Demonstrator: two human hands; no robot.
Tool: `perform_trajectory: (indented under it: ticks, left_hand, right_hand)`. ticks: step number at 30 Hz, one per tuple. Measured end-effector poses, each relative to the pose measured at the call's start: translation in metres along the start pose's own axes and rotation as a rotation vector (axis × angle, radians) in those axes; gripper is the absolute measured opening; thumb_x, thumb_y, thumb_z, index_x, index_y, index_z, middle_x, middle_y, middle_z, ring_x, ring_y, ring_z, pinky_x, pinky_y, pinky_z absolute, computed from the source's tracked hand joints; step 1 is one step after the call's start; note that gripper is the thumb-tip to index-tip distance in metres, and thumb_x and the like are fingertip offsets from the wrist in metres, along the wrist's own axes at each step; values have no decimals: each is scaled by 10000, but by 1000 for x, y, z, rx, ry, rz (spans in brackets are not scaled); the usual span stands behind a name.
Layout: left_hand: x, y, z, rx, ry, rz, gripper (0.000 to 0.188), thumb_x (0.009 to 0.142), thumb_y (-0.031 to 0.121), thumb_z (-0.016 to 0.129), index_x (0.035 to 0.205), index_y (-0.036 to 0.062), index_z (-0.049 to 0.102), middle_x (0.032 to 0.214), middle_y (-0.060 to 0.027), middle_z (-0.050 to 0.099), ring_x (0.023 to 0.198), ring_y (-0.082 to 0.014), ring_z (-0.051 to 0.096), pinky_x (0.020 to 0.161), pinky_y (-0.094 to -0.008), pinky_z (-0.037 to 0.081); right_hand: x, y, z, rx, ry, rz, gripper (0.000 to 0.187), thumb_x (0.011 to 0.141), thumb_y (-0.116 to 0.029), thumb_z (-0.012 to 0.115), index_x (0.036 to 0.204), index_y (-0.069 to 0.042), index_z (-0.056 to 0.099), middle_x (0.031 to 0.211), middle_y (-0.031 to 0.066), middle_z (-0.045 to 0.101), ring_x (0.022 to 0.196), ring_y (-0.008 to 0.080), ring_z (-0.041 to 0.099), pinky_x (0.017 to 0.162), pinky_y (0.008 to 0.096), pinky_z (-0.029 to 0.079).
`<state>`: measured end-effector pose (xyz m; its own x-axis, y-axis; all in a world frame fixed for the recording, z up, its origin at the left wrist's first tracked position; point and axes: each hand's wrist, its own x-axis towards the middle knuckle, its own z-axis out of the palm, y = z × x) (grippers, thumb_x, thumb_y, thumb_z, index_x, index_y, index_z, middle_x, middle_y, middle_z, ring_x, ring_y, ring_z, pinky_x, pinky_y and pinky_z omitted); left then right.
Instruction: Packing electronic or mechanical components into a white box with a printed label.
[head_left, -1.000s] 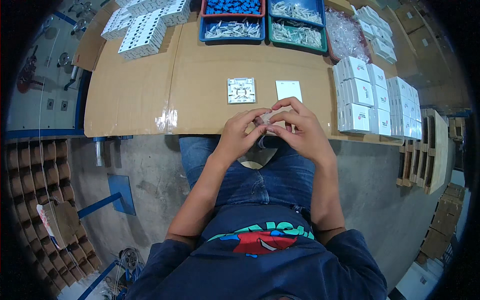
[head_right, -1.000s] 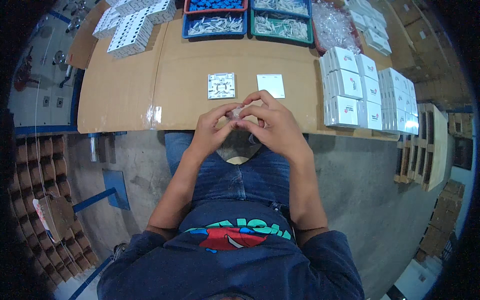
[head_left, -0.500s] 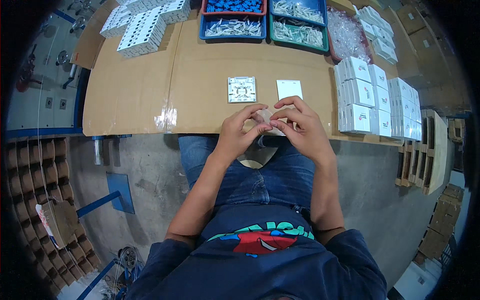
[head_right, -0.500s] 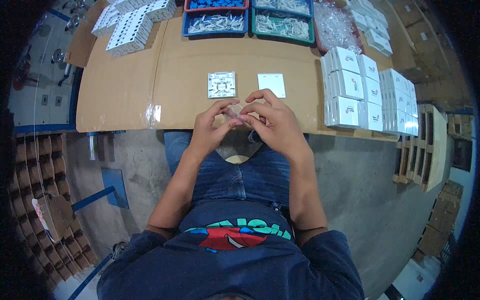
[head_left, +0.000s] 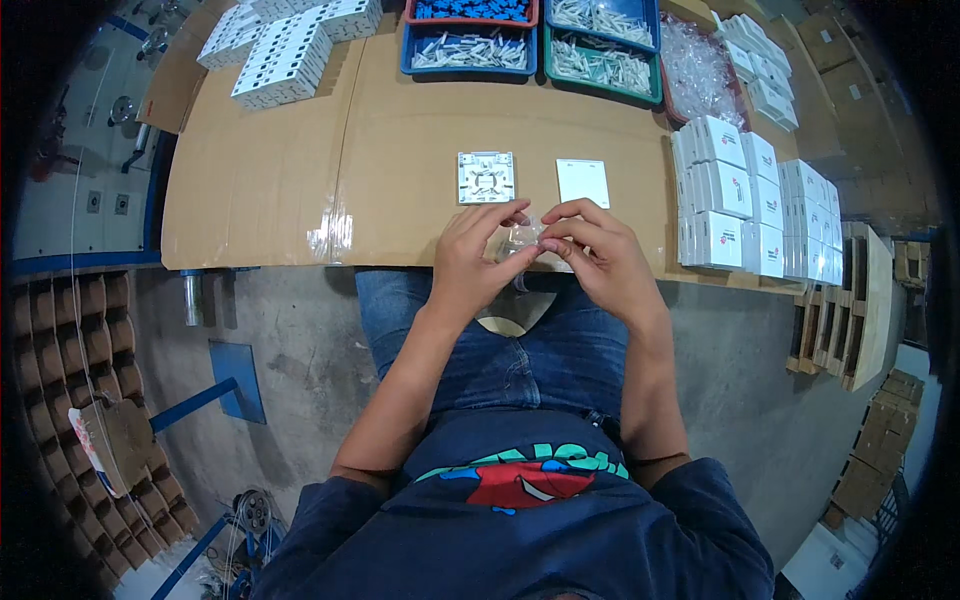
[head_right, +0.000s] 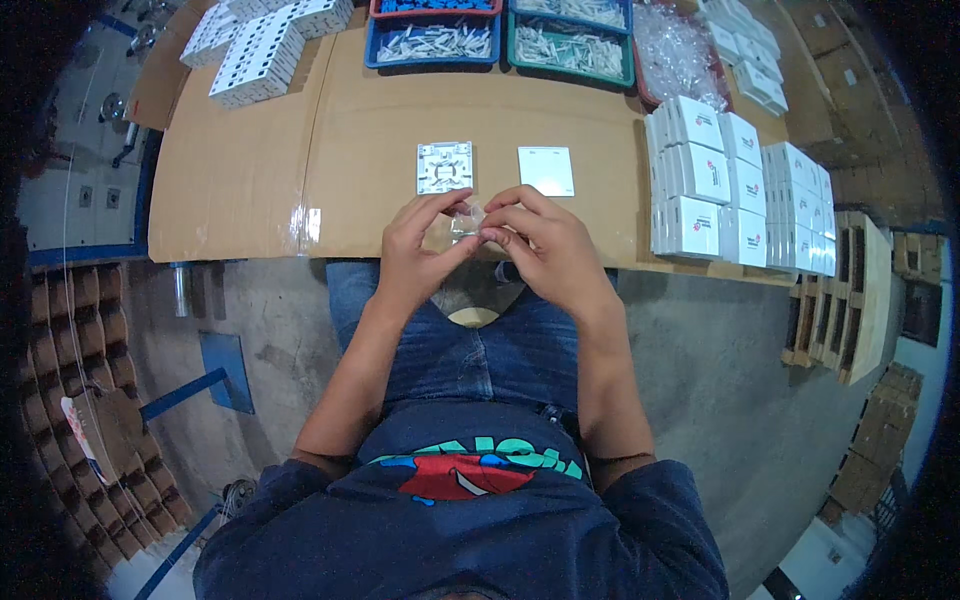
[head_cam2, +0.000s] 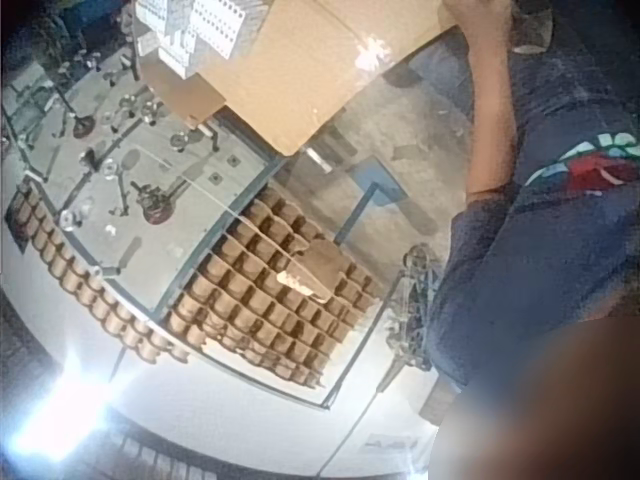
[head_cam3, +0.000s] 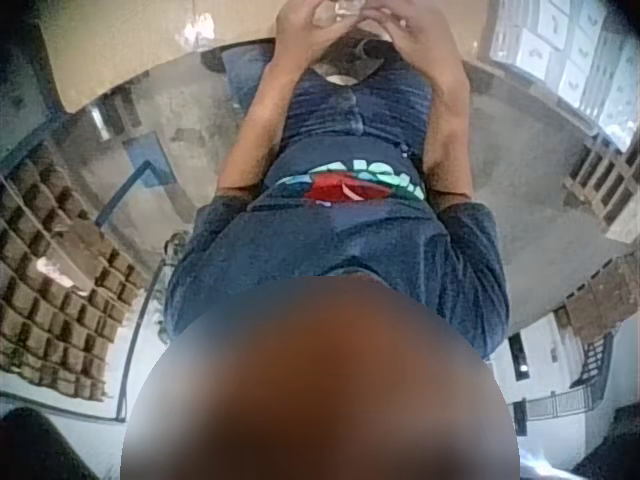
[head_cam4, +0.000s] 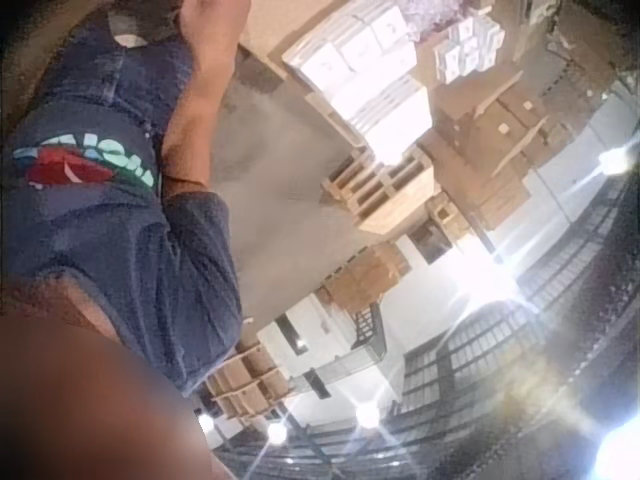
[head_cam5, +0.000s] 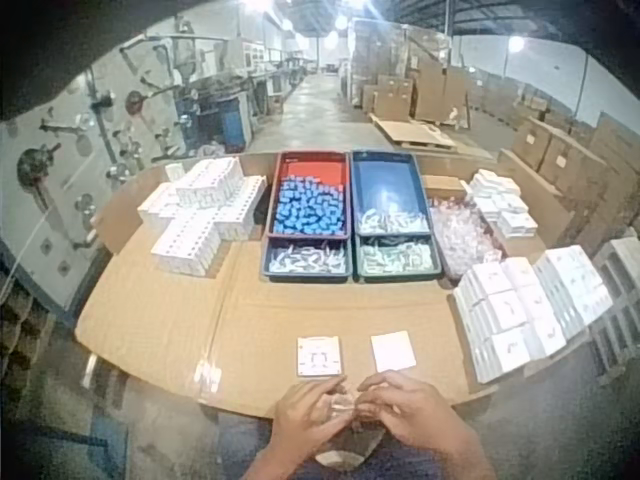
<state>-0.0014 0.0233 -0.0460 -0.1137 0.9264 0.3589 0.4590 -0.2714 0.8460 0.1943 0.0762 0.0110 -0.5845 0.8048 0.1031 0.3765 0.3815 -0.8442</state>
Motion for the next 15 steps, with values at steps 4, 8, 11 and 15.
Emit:
perform_trajectory:
  ticks: [4,8,11,15]
  left_hand:
    - [3,4,0,63,-23,-45,488,752,195,856,1206,82,719,1041,-64,752,978,-249,703,893,-400,538]
    - [3,1,2,42,-34,-106,420,771,183,838,1163,77,729,1046,-69,760,998,-246,709,903,-389,543]
    - [3,7,6,-174,-32,-265,368,814,139,818,1162,64,722,1050,-74,759,1022,-208,709,927,-348,539]
    - [3,1,13,-420,-11,-365,348,871,78,789,1202,41,686,1078,-76,742,1071,-164,684,957,-312,523]
  right_hand:
    - [1,4,1,-98,14,-31,115,921,-64,710,1035,-55,729,1099,79,656,837,243,695,737,360,546]
    - [3,5,6,-102,22,-17,128,912,-69,717,1038,-75,739,1099,70,652,802,230,690,718,362,542]
    - [4,5,6,-134,20,22,145,919,-71,714,1058,-81,755,1091,65,653,786,226,680,705,362,538]
    - [9,5,7,-58,82,18,168,927,-91,725,1089,-85,767,1083,57,658,750,193,654,673,334,524]
